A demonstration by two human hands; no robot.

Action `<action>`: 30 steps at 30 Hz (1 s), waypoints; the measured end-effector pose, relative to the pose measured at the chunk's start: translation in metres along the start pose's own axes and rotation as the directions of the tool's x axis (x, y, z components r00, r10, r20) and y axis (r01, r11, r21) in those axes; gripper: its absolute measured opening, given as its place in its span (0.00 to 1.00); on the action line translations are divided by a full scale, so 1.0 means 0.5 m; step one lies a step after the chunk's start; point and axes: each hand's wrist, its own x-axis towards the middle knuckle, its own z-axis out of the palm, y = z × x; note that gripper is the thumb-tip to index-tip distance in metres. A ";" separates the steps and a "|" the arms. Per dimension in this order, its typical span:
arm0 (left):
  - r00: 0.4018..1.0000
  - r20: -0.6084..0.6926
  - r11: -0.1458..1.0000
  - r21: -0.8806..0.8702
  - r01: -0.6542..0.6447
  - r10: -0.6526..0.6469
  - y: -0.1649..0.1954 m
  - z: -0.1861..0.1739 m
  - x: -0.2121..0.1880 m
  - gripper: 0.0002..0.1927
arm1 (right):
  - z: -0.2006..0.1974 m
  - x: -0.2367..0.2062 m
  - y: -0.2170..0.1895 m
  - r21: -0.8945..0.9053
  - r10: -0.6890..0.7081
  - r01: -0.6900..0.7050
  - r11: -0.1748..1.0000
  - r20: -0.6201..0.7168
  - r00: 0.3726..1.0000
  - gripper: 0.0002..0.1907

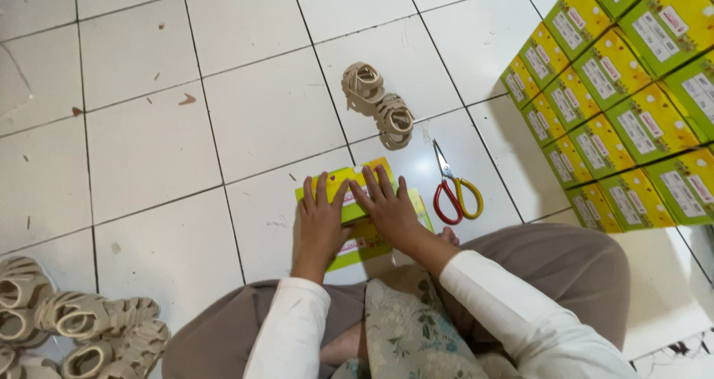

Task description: The person sits on the floor and repeatedly picks up pairs of beige sandals, trims excess plastic with scissors, places them into green and yellow shoe boxes, and closes the boxes. The person stacks the finished boxes to the right.

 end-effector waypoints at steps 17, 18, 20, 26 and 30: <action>0.850 -0.527 0.948 -0.283 -0.146 -0.026 0.097 0.005 -0.076 0.43 | 0.043 -0.068 -0.023 0.574 0.237 -0.078 -0.815 0.454 0.859 0.38; 0.845 -0.535 0.933 -0.307 -0.185 -0.008 0.097 0.003 -0.072 0.46 | 0.042 -0.067 -0.007 0.553 0.263 -0.019 -0.833 0.426 0.866 0.38; 0.833 -0.553 0.897 -0.355 -0.263 0.026 0.094 0.005 -0.063 0.52 | 0.033 -0.056 0.039 0.471 0.263 -0.021 -0.882 0.528 0.808 0.37; 0.870 -0.471 0.798 -0.576 -0.180 -0.143 0.040 0.042 -0.051 0.37 | -0.082 -0.082 0.287 0.488 0.461 0.359 -0.796 0.104 0.881 0.33; 0.882 -0.407 0.752 -0.651 -0.099 -0.236 0.008 0.069 -0.036 0.34 | -0.212 -0.102 0.580 0.771 0.695 0.292 -0.567 0.257 0.671 0.44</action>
